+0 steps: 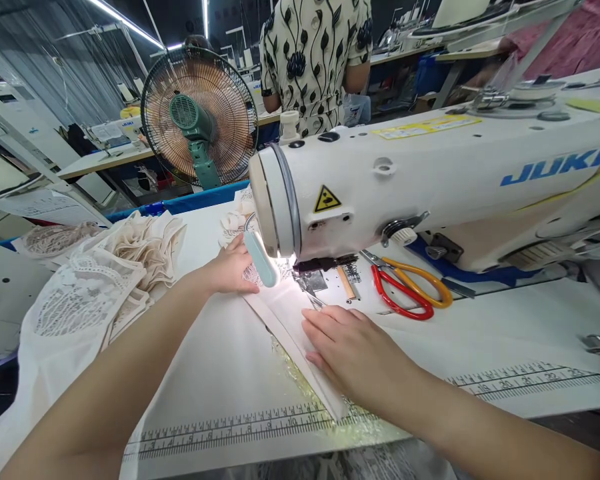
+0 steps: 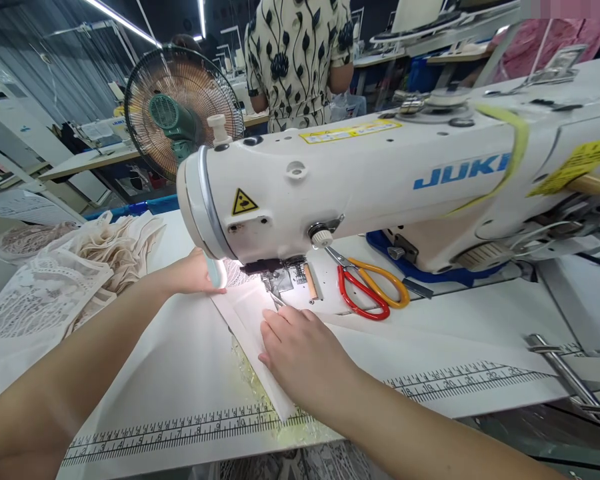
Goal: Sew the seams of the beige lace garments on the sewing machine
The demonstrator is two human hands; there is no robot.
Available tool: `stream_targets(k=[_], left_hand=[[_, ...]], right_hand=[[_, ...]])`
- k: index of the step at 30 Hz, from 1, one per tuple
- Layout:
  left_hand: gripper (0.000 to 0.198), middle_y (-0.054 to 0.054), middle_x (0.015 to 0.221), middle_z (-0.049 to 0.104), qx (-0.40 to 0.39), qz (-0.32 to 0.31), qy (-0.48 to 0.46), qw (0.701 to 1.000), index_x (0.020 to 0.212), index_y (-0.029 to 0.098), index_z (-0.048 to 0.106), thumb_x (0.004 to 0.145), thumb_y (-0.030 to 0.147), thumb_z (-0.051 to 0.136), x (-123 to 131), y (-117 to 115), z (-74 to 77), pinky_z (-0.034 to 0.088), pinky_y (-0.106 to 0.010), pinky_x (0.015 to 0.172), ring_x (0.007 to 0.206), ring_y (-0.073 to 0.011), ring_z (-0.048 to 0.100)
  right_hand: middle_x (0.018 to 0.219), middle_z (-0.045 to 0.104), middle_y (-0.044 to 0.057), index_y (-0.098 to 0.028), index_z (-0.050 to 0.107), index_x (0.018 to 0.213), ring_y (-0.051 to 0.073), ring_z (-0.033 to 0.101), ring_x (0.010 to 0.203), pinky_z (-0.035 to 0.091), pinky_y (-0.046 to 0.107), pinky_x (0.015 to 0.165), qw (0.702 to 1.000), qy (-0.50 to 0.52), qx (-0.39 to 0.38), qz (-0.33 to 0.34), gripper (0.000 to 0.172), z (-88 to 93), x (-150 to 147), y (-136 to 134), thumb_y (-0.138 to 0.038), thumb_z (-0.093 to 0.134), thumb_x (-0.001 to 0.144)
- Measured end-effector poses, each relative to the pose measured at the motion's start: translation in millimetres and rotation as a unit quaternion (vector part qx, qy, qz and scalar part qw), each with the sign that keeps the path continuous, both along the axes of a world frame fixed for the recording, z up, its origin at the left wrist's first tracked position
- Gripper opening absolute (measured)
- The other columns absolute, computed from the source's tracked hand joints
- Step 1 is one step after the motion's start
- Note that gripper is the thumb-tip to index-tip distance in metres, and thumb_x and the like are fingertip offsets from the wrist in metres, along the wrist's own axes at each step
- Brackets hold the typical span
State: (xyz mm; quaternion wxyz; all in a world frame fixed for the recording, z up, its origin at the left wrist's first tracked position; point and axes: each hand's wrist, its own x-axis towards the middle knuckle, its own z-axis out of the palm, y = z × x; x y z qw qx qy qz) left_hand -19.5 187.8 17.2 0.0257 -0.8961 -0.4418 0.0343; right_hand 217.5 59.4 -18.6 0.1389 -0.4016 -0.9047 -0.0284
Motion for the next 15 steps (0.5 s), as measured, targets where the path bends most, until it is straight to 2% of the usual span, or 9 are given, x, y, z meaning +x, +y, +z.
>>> stream_targets(k=[2,5,7,9,10,12,15], left_hand=[[0.059,-0.012,0.122,0.054,-0.021,0.023,0.006,1.000,0.117,0.018,0.055,0.068,0.048,0.067,-1.1,1.2,-0.3,0.045,-0.047,0.088,0.118,-0.0378,0.042],[0.044,-0.012,0.118,0.055,-0.011,0.020,-0.006,1.000,0.109,0.018,0.059,0.073,0.041,0.064,3.1,-8.8,0.1,0.041,-0.049,0.093,0.119,-0.0366,0.040],[0.031,-0.013,0.113,0.056,0.030,0.022,-0.038,0.999,0.105,0.015,0.060,0.080,0.033,0.056,12.7,-27.7,-0.6,0.044,-0.047,0.090,0.114,-0.0330,0.046],[0.029,-0.014,0.109,0.057,0.047,0.016,-0.074,0.996,0.108,0.013,0.058,0.086,0.023,0.043,27.8,-55.6,-3.0,0.049,-0.041,0.080,0.102,-0.0274,0.053],[0.029,-0.013,0.105,0.059,0.031,0.000,-0.080,0.996,0.106,0.013,0.058,0.088,0.021,0.037,36.6,-71.2,-4.9,0.050,-0.038,0.073,0.093,-0.0245,0.056],[0.029,-0.010,0.100,0.060,-0.029,-0.085,-0.074,0.993,0.099,0.013,0.061,0.090,0.021,0.034,54.2,-100.6,-9.8,0.050,-0.033,0.067,0.082,-0.0198,0.057],[0.030,-0.008,0.093,0.060,-0.060,-0.169,-0.039,0.983,0.097,0.012,0.061,0.089,0.029,0.038,72.3,-128.3,-18.4,0.048,-0.034,0.063,0.073,-0.0189,0.054]], right_hand=[[0.098,0.066,0.007,-0.017,0.063,0.090,0.022,0.058,0.088,0.048,0.036,0.073,0.999,0.031,-0.015,0.032,0.013,-0.1,8.7,-5.0,-0.020,0.052,0.083],[0.101,0.065,0.007,-0.018,0.062,0.091,0.021,0.056,0.093,0.047,0.036,0.078,0.995,0.065,-0.016,0.077,0.018,-6.3,23.2,-12.1,-0.011,0.050,0.080],[0.106,0.065,0.007,-0.018,0.062,0.094,0.021,0.055,0.097,0.047,0.036,0.082,0.992,0.076,-0.016,0.096,0.021,-12.0,32.2,-16.5,-0.010,0.051,0.078],[0.110,0.065,0.006,-0.018,0.063,0.096,0.021,0.054,0.100,0.046,0.036,0.086,0.990,0.087,-0.023,0.109,0.023,-16.7,39.1,-20.5,-0.010,0.051,0.078],[0.110,0.065,0.006,-0.018,0.063,0.097,0.021,0.054,0.101,0.046,0.035,0.087,0.989,0.090,-0.027,0.114,0.024,-18.3,41.5,-22.2,-0.010,0.050,0.079],[0.110,0.065,0.005,-0.018,0.063,0.099,0.021,0.054,0.101,0.046,0.035,0.087,0.988,0.091,-0.028,0.119,0.026,-20.2,44.2,-25.2,-0.009,0.049,0.079],[0.108,0.066,0.006,-0.017,0.063,0.103,0.021,0.055,0.100,0.048,0.035,0.084,0.989,0.085,-0.025,0.116,0.029,-22.1,44.5,-28.1,-0.008,0.048,0.080]])
